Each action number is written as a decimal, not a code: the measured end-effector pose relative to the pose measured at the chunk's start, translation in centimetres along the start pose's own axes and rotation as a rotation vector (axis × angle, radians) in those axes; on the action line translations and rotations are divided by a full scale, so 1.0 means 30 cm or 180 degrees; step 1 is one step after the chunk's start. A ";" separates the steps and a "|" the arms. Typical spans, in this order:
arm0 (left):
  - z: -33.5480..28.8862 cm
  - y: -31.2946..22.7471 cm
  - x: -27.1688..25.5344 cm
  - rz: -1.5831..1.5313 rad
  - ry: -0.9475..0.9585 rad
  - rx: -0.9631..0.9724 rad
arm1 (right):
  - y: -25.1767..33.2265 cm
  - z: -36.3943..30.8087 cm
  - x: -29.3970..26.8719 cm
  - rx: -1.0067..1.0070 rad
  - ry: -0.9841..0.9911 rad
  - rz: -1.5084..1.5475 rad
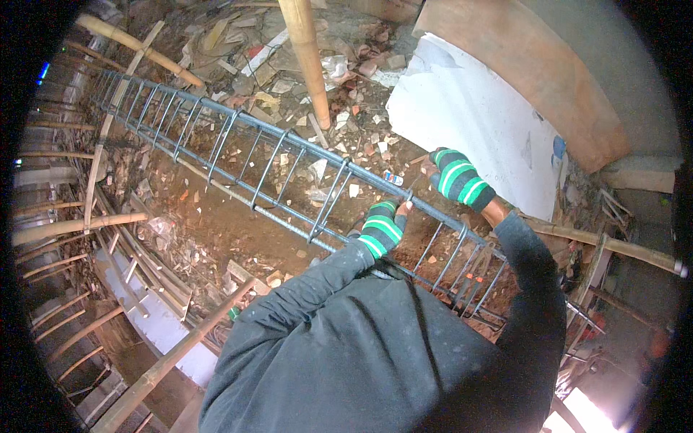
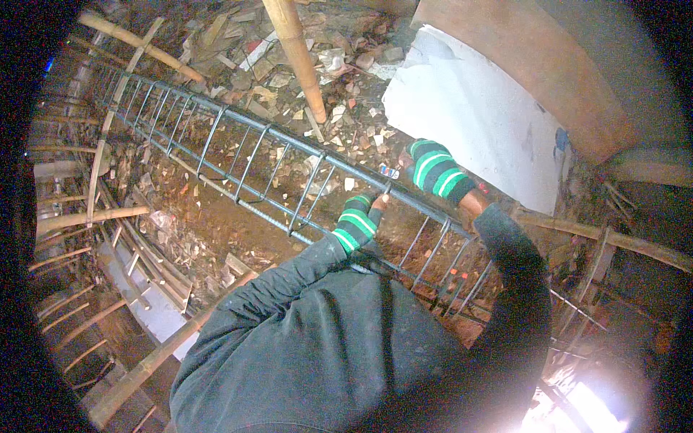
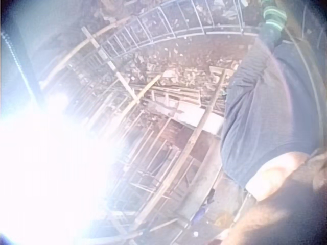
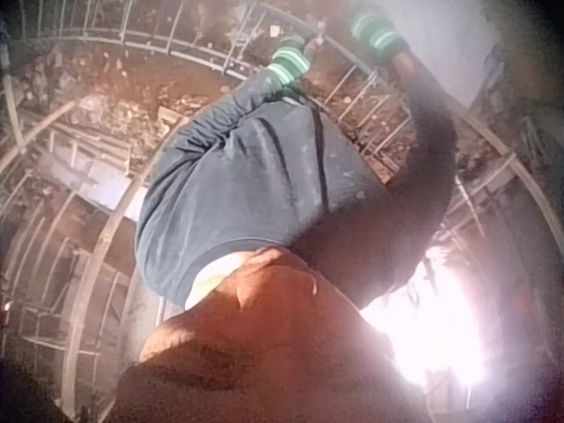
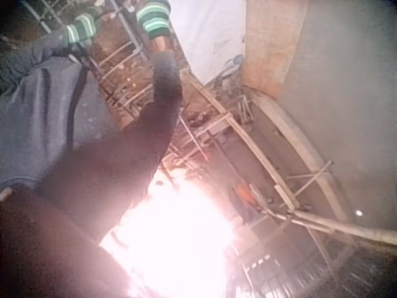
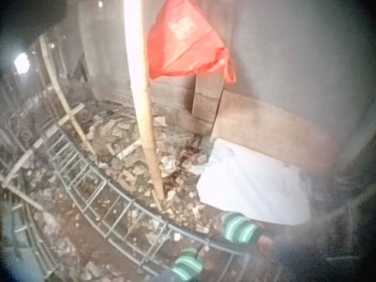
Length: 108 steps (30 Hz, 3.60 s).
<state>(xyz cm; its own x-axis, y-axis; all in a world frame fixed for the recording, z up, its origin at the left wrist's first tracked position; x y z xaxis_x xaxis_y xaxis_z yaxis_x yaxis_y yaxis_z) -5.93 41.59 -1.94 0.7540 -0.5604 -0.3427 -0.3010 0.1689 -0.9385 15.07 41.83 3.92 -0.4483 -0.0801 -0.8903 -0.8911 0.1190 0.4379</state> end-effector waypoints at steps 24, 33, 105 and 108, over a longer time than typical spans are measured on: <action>0.002 -0.043 0.011 0.0402 0.0061 0.0381 | 0.259 -0.354 0.140 0.0320 -0.1593 -0.0308; 0.066 0.001 0.024 -0.0021 0.0277 -0.0565 | 0.306 -0.361 0.208 0.0576 -0.2269 -0.1025; 0.004 0.026 -0.156 -0.0480 0.1498 -0.1257 | 0.132 -0.231 0.106 0.0782 -0.1133 0.1756; 0.003 -0.047 -0.230 -0.1746 0.2113 -0.1684 | 0.138 -0.231 0.097 0.0822 -0.1047 0.1646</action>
<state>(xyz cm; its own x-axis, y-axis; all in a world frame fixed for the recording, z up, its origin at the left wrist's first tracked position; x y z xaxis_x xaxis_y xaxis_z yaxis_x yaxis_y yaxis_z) -10.65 45.28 1.75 0.4372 -0.8179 0.3741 -0.3522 -0.5384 -0.7656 9.57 35.22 4.01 -0.7320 0.3524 -0.5831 -0.5031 0.2976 0.8114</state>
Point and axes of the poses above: each hand's wrist, its own z-axis towards the middle knuckle, its own x-axis out of the palm, y = z × x, the point moved 5 cm from there along z, towards the middle knuckle, and after that the axes turned 3 degrees about -y, right-handed, at the moved point
